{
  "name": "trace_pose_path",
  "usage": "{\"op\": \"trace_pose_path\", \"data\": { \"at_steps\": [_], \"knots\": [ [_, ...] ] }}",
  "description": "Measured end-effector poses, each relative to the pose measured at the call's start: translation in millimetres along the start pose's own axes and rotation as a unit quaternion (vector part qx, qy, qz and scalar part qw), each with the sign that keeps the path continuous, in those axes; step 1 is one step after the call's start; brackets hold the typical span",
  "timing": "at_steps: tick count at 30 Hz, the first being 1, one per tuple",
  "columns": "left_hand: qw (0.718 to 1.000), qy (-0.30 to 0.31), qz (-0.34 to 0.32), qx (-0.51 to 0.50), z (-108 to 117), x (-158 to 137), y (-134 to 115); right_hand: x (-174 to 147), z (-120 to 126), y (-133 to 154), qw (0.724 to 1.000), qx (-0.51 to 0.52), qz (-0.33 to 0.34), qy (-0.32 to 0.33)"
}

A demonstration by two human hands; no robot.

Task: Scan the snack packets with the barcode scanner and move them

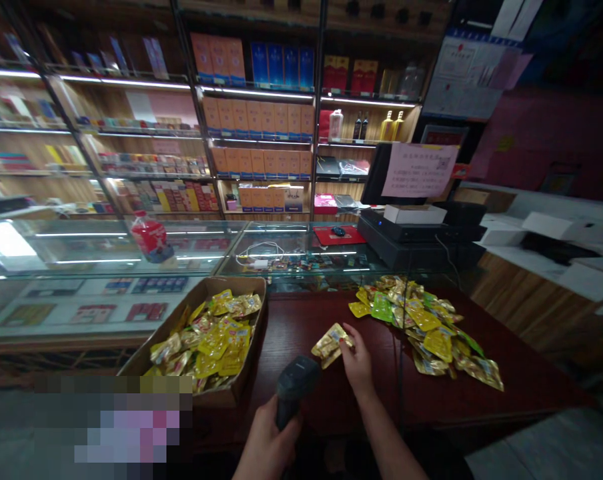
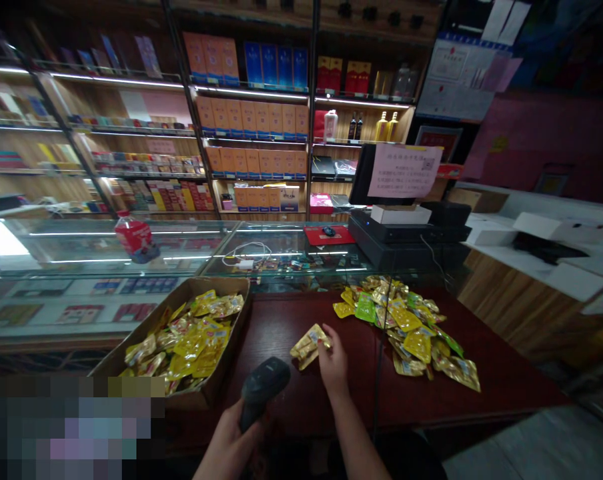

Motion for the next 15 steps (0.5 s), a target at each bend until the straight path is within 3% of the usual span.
{"op": "trace_pose_path", "data": {
  "at_steps": [4, 9, 11, 13, 15],
  "knots": [
    [0.996, -0.044, 0.062, -0.047, -3, 9, 25, 17, -37, 15, 0.996, 0.044, -0.080, 0.011],
    [0.993, -0.061, 0.072, -0.067, -2, 15, 38, 37, -156, 61, 0.983, 0.079, -0.079, 0.147],
    [0.993, -0.063, 0.074, -0.065, -1, 17, 38, 43, -198, 74, 0.977, 0.031, -0.062, 0.200],
    [0.993, -0.066, 0.080, -0.065, -1, 18, 39, 50, -216, 78, 0.975, -0.020, -0.042, 0.219],
    [0.992, -0.068, 0.083, -0.067, -1, 19, 41, 60, -204, 73, 0.977, -0.064, -0.019, 0.202]
  ]
}}
Point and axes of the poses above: each hand's wrist, its own x-axis towards the middle knuckle, its own z-axis out of the back of the hand, y = z × x, the point moved 1 cm from there along x, towards the middle knuckle, and after that the axes turned 9 degrees about x, right-handed, at the moved point
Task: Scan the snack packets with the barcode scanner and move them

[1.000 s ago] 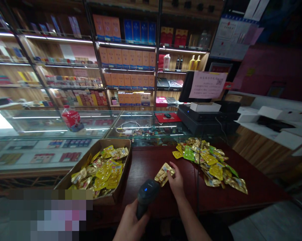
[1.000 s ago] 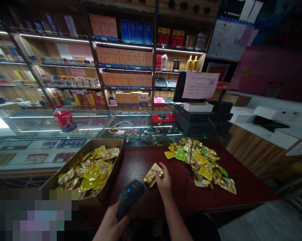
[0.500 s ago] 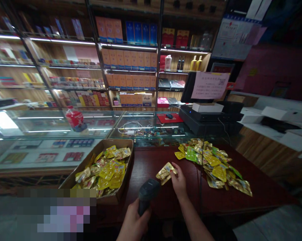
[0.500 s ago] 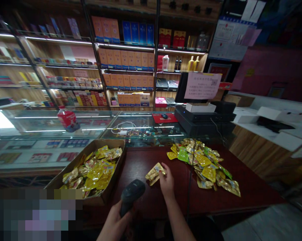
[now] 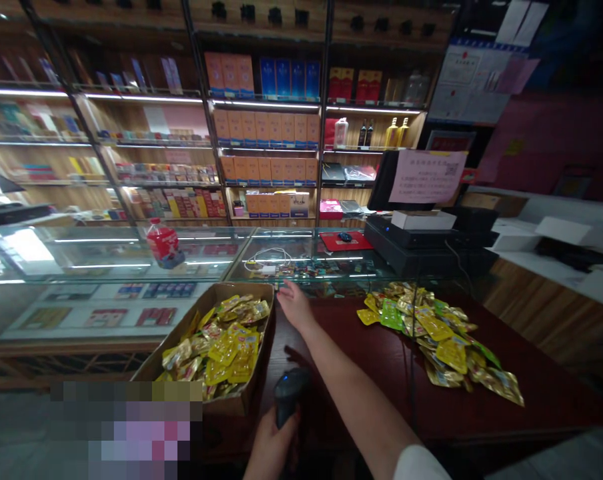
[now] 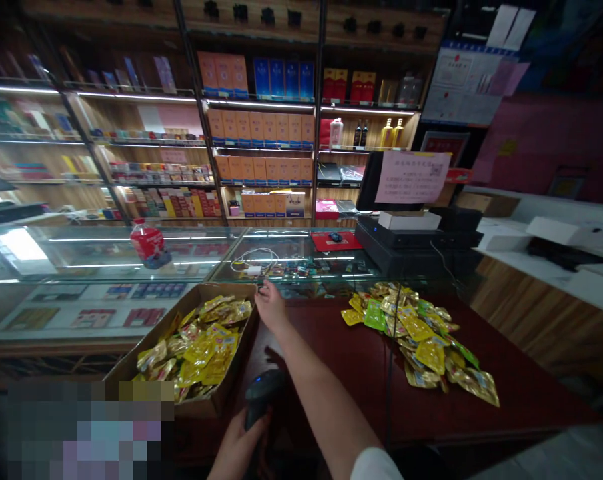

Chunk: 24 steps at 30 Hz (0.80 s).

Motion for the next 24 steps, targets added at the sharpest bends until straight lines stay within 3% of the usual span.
{"op": "trace_pose_path", "data": {
  "at_steps": [4, 6, 8, 9, 12, 16, 19, 22, 24],
  "knots": [
    [1.000, 0.010, -0.009, -0.011, 0, 1, 4, -9, 83, -39, 0.980, -0.166, -0.002, -0.109],
    [1.000, 0.011, -0.009, -0.015, -1, 1, 6, -18, 126, -62, 0.903, -0.392, -0.060, -0.163],
    [1.000, 0.002, -0.006, -0.018, -1, 2, 8, -31, 154, -81, 0.856, -0.474, -0.100, -0.180],
    [1.000, -0.001, -0.004, -0.019, -2, 3, 10, -39, 161, -90, 0.850, -0.486, -0.101, -0.173],
    [1.000, 0.001, -0.003, -0.022, -2, 5, 13, -67, 161, -109, 0.854, -0.507, -0.026, -0.113],
    [1.000, 0.000, -0.008, -0.027, -3, 3, 12, -100, 148, -122, 0.893, -0.440, 0.081, -0.051],
    [0.999, 0.009, 0.002, -0.040, -3, 1, 7, -110, 147, -126, 0.905, -0.397, 0.108, -0.105],
    [0.999, 0.029, -0.006, -0.032, -3, -2, -1, -109, 149, -129, 0.876, -0.432, 0.083, -0.198],
    [0.999, 0.036, -0.022, -0.025, -3, -5, -11, -108, 149, -132, 0.865, -0.455, 0.066, -0.203]
  ]
}}
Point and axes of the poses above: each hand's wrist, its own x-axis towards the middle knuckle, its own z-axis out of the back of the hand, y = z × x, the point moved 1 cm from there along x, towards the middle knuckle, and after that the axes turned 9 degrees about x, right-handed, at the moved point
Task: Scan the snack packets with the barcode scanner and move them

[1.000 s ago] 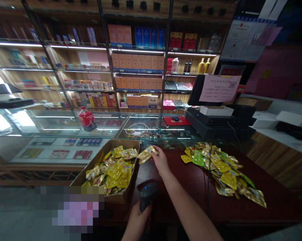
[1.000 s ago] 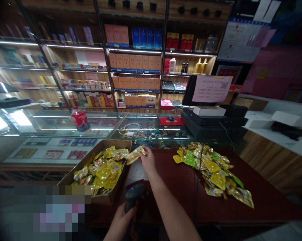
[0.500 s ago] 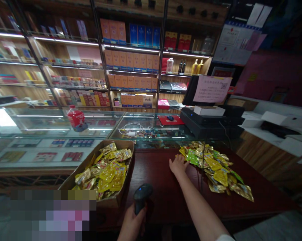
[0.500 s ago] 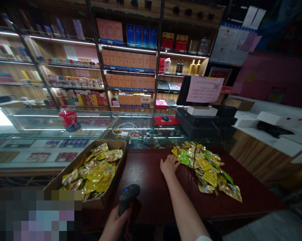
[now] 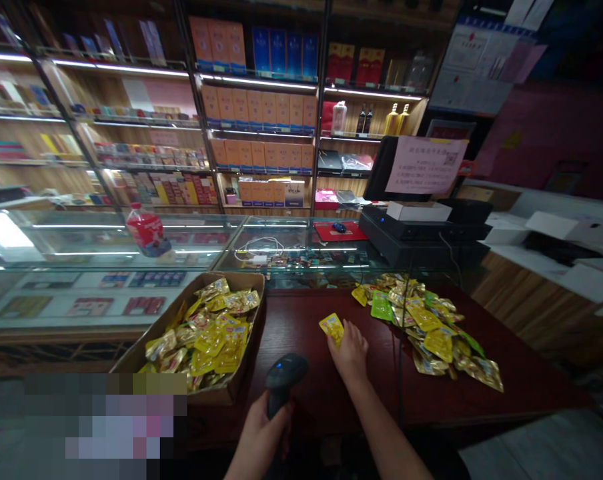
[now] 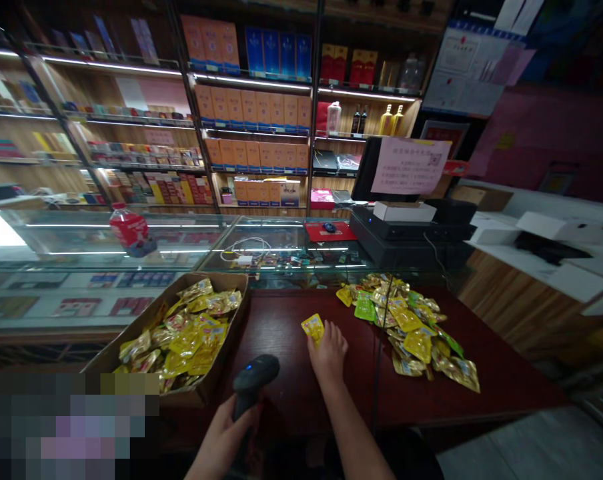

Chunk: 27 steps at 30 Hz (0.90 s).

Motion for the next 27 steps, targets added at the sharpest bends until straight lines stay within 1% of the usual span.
{"op": "trace_pose_path", "data": {
  "at_steps": [3, 6, 8, 12, 15, 18, 23, 25, 27],
  "knots": [
    [1.000, 0.008, -0.017, 0.009, -3, -3, -20, 0, -2, 0, 0.999, 0.036, 0.013, 0.030],
    [1.000, 0.006, -0.020, 0.015, -6, -3, -37, 0, 0, 0, 0.994, 0.107, 0.012, 0.025],
    [1.000, 0.003, -0.019, 0.009, -8, -1, -42, 1, 2, -1, 0.988, 0.154, 0.014, 0.017],
    [1.000, -0.008, -0.023, -0.019, -11, 4, -38, 1, 3, -2, 0.976, 0.216, 0.013, -0.004],
    [0.999, -0.012, -0.031, -0.026, -11, 7, -34, 0, 3, -1, 0.966, 0.257, 0.010, -0.005],
    [0.999, -0.010, -0.035, -0.033, -11, 8, -34, 1, 4, 2, 0.956, 0.294, -0.016, 0.014],
    [0.998, -0.027, -0.032, -0.052, -11, 10, -33, 2, 6, 0, 0.935, 0.348, -0.049, 0.042],
    [0.998, -0.026, -0.022, -0.059, -10, 11, -26, 4, 4, 2, 0.924, 0.372, -0.068, 0.058],
    [0.998, -0.035, 0.007, -0.059, -8, 14, -13, 11, 0, 17, 0.902, 0.413, -0.091, 0.085]
  ]
}}
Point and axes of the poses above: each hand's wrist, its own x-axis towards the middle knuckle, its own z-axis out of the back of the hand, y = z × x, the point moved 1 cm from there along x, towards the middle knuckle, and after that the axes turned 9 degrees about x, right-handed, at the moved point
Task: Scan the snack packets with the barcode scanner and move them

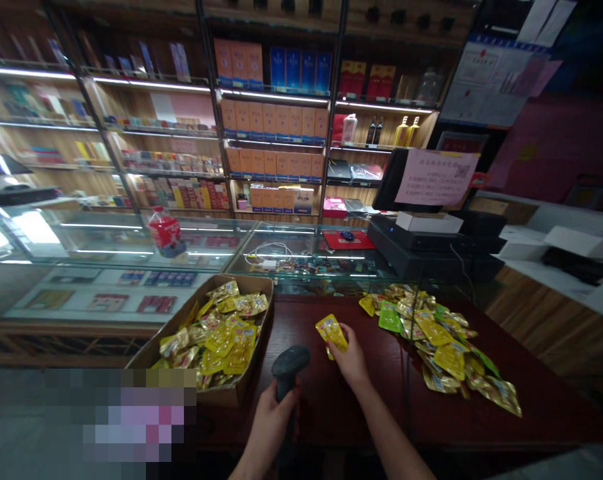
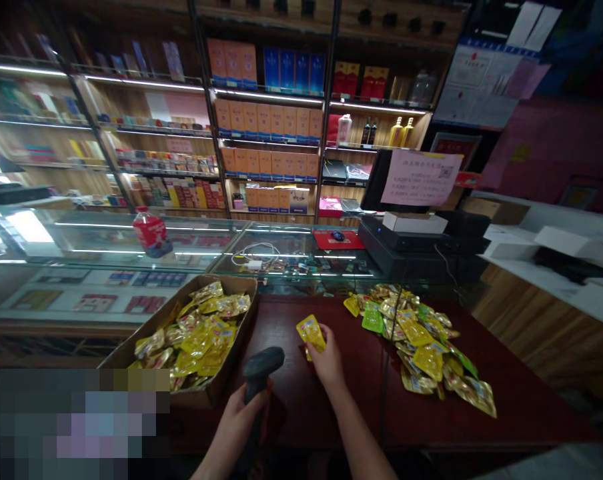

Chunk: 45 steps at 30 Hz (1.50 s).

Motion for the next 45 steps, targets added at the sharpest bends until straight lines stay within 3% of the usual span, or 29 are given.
{"op": "trace_pose_path", "data": {
  "at_steps": [2, 5, 8, 10, 13, 17, 19, 21, 24, 29, 33, 35, 37, 41, 45],
  "knots": [
    [0.999, -0.022, 0.029, 0.005, 4, 3, 15, 10, -29, 19, 0.997, 0.062, -0.019, 0.032],
    [0.998, -0.039, 0.044, 0.006, 8, 7, 30, 32, -98, 63, 0.987, 0.126, -0.003, 0.100],
    [0.998, -0.035, 0.045, 0.008, 10, 7, 32, 57, -162, 102, 0.986, 0.060, 0.008, 0.157],
    [0.999, -0.032, 0.041, 0.009, 10, 6, 30, 72, -176, 112, 0.988, 0.017, 0.025, 0.154],
    [0.999, -0.027, 0.031, 0.005, 9, 5, 29, 88, -144, 98, 0.990, -0.093, 0.045, 0.094],
    [0.999, -0.034, 0.015, 0.004, 7, 8, 36, 103, -46, 52, 0.955, -0.295, 0.000, -0.035],
    [0.999, -0.042, 0.012, 0.005, 6, 11, 40, 108, -6, 31, 0.935, -0.349, -0.031, -0.056],
    [0.999, -0.044, 0.014, 0.005, 5, 13, 43, 106, 18, 13, 0.921, -0.385, -0.046, -0.046],
    [0.999, -0.041, 0.011, 0.007, 6, 12, 42, 86, 26, -7, 0.907, -0.421, -0.025, -0.006],
    [1.000, -0.023, 0.003, 0.013, 8, 5, 35, 30, 23, -23, 0.884, -0.461, 0.080, 0.025],
    [1.000, -0.027, 0.006, 0.015, 8, 3, 33, 14, 33, -15, 0.898, -0.430, 0.085, -0.049],
    [0.999, -0.028, 0.003, 0.015, 8, 3, 32, 15, 37, -10, 0.888, -0.442, 0.075, -0.105],
    [1.000, -0.028, 0.000, 0.012, 8, 2, 31, 16, 36, -8, 0.876, -0.463, 0.065, -0.121],
    [1.000, -0.021, 0.004, -0.002, 7, -1, 26, 11, 30, -9, 0.883, -0.453, 0.109, -0.049],
    [1.000, -0.004, 0.015, -0.013, 8, -8, 17, 8, 30, -11, 0.916, -0.382, 0.122, 0.006]
  ]
}}
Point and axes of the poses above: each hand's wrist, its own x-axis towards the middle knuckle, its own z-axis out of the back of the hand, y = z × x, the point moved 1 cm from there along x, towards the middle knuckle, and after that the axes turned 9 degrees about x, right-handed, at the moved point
